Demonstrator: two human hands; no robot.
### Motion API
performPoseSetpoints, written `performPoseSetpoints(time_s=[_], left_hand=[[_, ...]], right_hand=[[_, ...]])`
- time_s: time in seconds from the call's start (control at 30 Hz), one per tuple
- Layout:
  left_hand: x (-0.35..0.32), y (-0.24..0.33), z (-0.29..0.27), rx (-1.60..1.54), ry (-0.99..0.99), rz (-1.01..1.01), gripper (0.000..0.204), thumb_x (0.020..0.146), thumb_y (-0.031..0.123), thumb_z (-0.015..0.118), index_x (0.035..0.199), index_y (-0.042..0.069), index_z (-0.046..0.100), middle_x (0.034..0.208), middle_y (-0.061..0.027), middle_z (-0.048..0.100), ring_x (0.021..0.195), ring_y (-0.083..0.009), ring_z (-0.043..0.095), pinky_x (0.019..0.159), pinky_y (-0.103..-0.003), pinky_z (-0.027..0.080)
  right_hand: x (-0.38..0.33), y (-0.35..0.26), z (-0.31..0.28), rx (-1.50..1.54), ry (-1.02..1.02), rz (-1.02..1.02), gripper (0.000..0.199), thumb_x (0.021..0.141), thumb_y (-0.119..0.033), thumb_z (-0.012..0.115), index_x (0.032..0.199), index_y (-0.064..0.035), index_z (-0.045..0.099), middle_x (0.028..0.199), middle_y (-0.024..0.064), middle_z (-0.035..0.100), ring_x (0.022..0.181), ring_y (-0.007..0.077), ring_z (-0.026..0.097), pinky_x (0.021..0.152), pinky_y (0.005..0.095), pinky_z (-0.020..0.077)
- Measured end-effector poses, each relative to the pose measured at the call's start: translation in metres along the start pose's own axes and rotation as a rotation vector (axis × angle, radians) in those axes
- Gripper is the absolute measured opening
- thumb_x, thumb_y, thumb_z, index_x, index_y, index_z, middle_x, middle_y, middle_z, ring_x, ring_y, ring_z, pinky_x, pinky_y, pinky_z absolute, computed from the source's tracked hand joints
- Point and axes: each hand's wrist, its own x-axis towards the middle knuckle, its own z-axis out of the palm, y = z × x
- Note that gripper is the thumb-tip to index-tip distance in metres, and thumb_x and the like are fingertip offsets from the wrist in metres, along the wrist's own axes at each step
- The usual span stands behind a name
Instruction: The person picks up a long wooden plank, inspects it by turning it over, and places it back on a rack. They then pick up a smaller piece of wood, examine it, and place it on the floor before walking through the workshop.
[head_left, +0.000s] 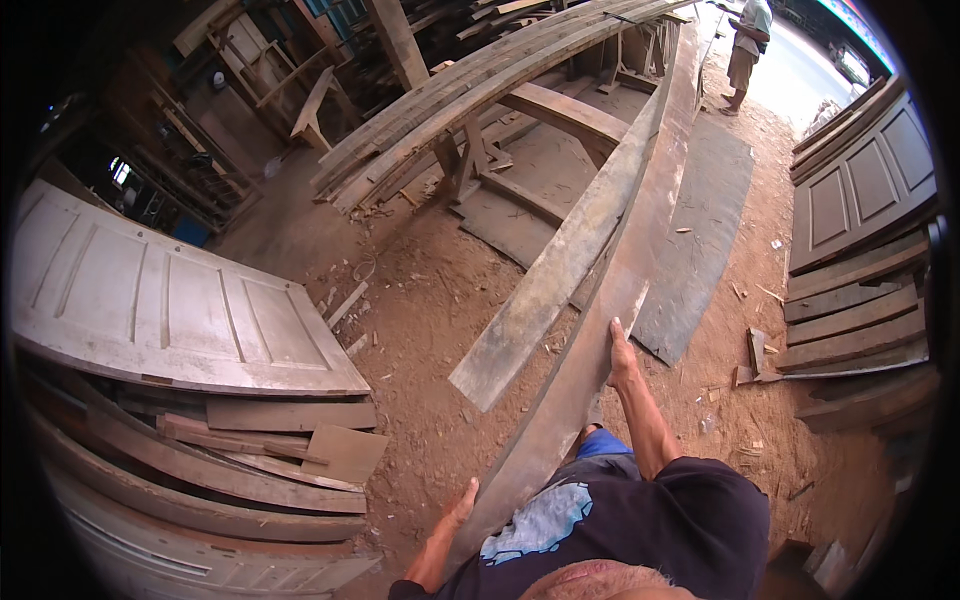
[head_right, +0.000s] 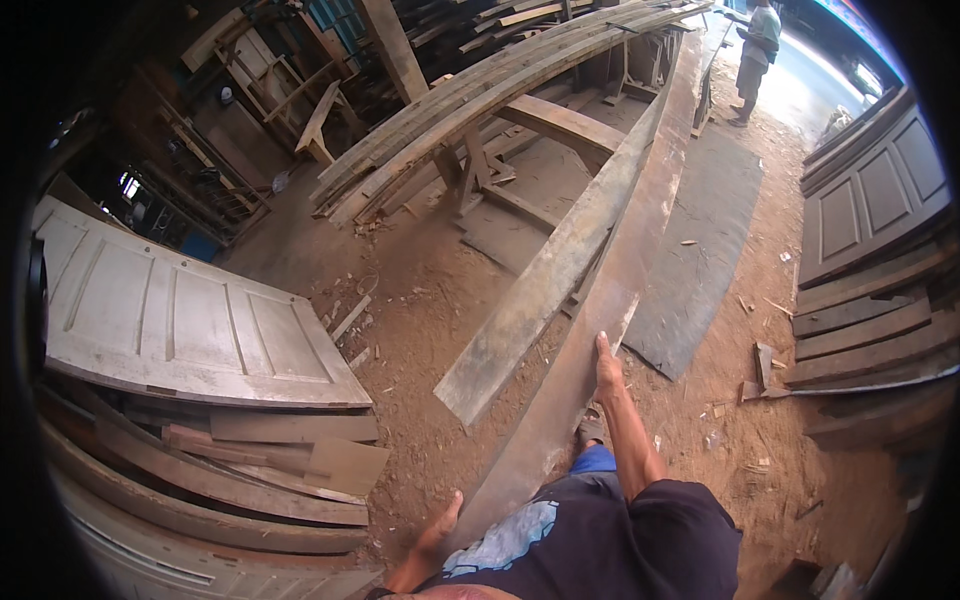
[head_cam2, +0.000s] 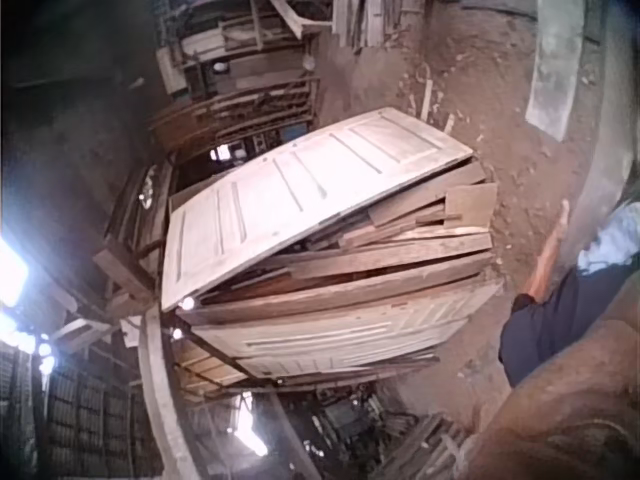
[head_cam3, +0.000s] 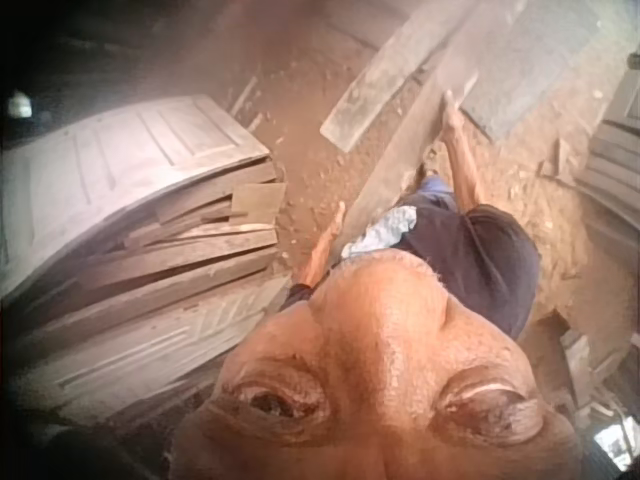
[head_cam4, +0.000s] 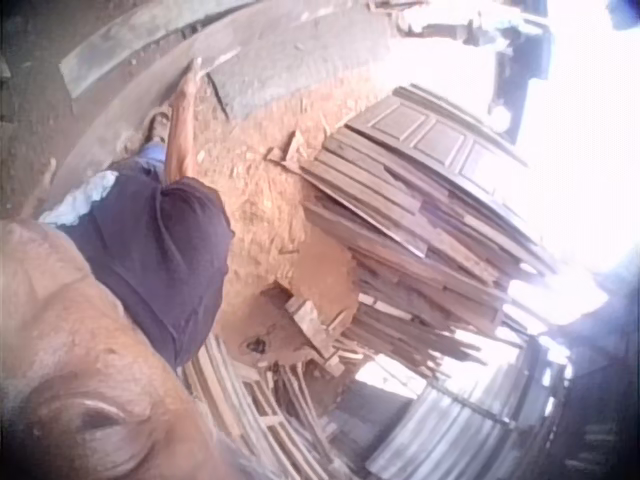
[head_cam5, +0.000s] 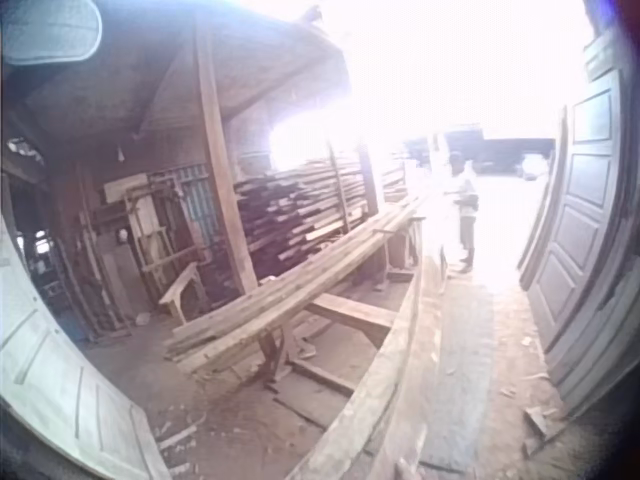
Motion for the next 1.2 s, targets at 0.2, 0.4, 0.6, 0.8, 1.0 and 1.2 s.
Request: performPoseSetpoints(time_s=[0.2, 0.4, 0.6, 0.8, 1.0, 1.2], left_hand=[[0.007, -0.038, 0.021, 0.439, 0.248, -0.125, 0.079, 0.096, 0.068, 0.035, 0.126, -0.001, 0.061, 0.122, -0.0202, 0.064, 0.117, -0.0301, 0.058, 0.102, -0.04, 0.043], [0.038, 0.012, -0.002, 0.352, -0.443, -0.276, 0.089, 0.095, 0.074, 0.021, 0.122, 0.001, 0.064, 0.109, -0.017, 0.069, 0.095, -0.0261, 0.066, 0.086, -0.04, 0.052], [0.132, 0.099, 0.126, 0.027, -0.285, 0.071, 0.071, 0.101, 0.062, 0.029, 0.118, 0.005, 0.068, 0.111, -0.0142, 0.069, 0.092, -0.0229, 0.067, 0.082, -0.037, 0.052], [0.13, 0.096, 0.119, -0.029, -0.3, -0.031, 0.069, 0.099, 0.061, 0.033, 0.119, 0.005, 0.068, 0.113, -0.0141, 0.069, 0.096, -0.0234, 0.066, 0.085, -0.038, 0.051], [0.121, 0.102, 0.121, -0.052, -0.269, -0.076, 0.066, 0.098, 0.061, 0.037, 0.12, 0.006, 0.067, 0.116, -0.014, 0.068, 0.1, -0.0239, 0.065, 0.088, -0.039, 0.05], [0.123, 0.111, 0.123, -0.068, -0.241, -0.064, 0.065, 0.097, 0.06, 0.041, 0.122, 0.007, 0.067, 0.119, -0.0139, 0.067, 0.103, -0.0244, 0.064, 0.09, -0.039, 0.049]], right_hand=[[-0.01, -0.006, -0.018, 0.162, -0.197, 0.016, 0.079, 0.089, -0.069, 0.056, 0.141, -0.0095, 0.048, 0.135, 0.0125, 0.057, 0.119, 0.0304, 0.056, 0.103, 0.0501, 0.045], [-0.018, -0.007, -0.041, 0.365, -0.295, -0.038, 0.089, 0.082, -0.078, 0.056, 0.14, -0.0114, 0.049, 0.129, 0.0126, 0.059, 0.116, 0.0323, 0.057, 0.1, 0.0525, 0.0464], [-0.005, -0.008, -0.044, 0.351, -0.285, 0.029, 0.098, 0.073, -0.081, 0.063, 0.141, -0.0124, 0.048, 0.129, 0.0115, 0.059, 0.118, 0.0314, 0.055, 0.1, 0.0547, 0.0456], [-0.014, -0.023, -0.046, 0.327, -0.469, 0.179, 0.101, 0.085, -0.079, 0.045, 0.153, -0.0058, 0.029, 0.155, 0.0176, 0.035, 0.141, 0.0364, 0.033, 0.117, 0.0553, 0.0247], [0.153, -0.186, -0.063, 0.268, -0.282, -0.073, 0.088, 0.094, -0.076, 0.026, 0.138, -0.0032, 0.049, 0.13, 0.0186, 0.059, 0.12, 0.034, 0.056, 0.104, 0.0527, 0.0417], [0.223, -0.175, -0.094, 0.36, -0.187, -0.299, 0.044, 0.1, -0.044, 0.047, 0.116, -0.005, 0.059, 0.091, 0.0147, 0.07, 0.073, 0.0314, 0.068, 0.065, 0.044, 0.058]])
